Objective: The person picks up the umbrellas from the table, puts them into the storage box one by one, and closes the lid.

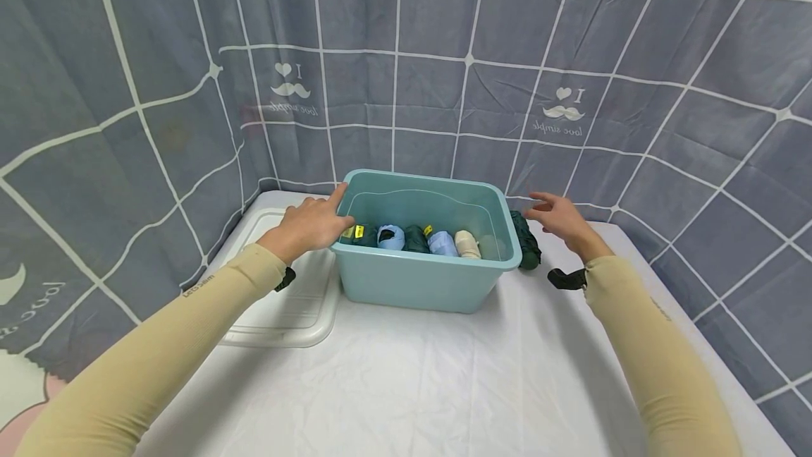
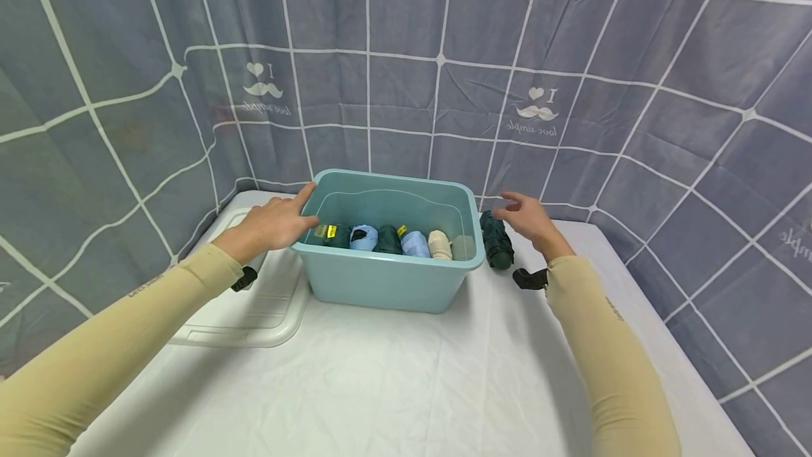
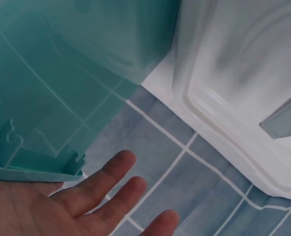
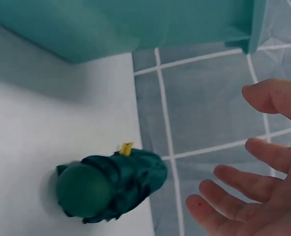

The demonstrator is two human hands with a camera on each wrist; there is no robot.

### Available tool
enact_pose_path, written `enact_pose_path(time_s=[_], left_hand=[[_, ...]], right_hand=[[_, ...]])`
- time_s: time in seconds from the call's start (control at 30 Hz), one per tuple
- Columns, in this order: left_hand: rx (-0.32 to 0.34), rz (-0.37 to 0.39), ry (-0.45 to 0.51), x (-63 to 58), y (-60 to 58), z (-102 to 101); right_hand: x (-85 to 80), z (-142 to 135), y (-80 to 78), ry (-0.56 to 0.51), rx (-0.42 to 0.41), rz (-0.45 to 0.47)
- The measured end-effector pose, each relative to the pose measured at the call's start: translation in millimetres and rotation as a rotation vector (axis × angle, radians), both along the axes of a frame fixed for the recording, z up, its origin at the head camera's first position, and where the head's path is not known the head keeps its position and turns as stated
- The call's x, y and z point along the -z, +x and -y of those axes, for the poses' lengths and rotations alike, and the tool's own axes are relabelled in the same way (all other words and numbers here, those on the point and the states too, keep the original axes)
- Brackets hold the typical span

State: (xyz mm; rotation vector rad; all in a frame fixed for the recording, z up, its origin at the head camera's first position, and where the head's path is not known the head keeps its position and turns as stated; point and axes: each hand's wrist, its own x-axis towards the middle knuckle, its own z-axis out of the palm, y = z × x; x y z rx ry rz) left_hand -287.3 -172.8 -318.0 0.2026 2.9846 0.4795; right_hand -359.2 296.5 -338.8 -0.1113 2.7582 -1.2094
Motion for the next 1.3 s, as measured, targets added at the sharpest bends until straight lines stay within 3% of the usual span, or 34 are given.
enact_pose_path(time_s=[0.67, 1.3], left_hand=[[-0.006, 0.018, 0.011, -0.1, 0.6, 0.4], [-0.02, 0.0, 0.007, 2.2, 0.5, -1.0]], right_hand=[[51.7, -7.4, -13.2, -0.023, 0.061, 0.086], [76.0, -3.9, -24.0, 0.063, 0.073, 0.103]])
